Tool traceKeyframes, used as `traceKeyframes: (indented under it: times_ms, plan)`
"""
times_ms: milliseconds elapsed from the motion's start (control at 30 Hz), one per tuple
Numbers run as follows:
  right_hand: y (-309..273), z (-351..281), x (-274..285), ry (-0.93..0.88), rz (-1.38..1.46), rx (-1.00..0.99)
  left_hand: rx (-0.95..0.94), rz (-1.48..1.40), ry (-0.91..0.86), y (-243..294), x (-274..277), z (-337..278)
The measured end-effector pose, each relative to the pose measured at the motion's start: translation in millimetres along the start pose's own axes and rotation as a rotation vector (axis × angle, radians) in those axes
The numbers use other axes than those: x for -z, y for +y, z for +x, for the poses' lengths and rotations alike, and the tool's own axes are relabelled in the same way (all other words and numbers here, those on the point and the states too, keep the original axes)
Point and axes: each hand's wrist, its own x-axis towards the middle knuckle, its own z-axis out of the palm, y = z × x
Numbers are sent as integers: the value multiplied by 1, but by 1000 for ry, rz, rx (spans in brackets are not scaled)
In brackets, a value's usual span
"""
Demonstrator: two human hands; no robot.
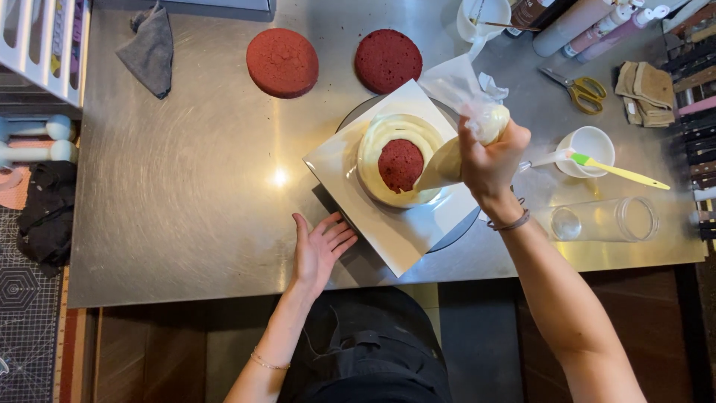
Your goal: Assembling layers of red velvet cake with cream frosting.
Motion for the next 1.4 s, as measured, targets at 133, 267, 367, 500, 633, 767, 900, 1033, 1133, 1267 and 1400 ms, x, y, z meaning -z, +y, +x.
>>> traceKeyframes:
  times_ms: [133,267,367,500,633,767,900,1033,1133,1267,1400]
  plan:
    - [-16,-2,-22,-20,71,-51,-24,1,-3,0,0,-2]
    - [-10,4,-50,-10,121,-31,-33,16,-3,0,-1,-1]
    - [0,16,-65,37,183,48,-31,10,-2,0,0,-2]
    - [24,33,-66,89,124,70,-20,4,-11,-2,0,-2]
    - [34,42,-50,105,109,92,-11,6,-7,-3,1,-1]
    - [37,35,-25,111,12,95,-9,1,-15,-4,3,2]
    - [25,17,-8,33,-12,60,-4,1,-9,-4,4,2]
    - [11,2,-14,19,14,0,-7,-1,-9,-2,4,3]
    - [2,4,-36,27,88,-25,-8,16,0,2,1,1]
    - [6,17,-57,45,128,20,-14,21,3,3,2,1]
    - [24,32,-60,111,116,79,-18,26,-2,4,1,0]
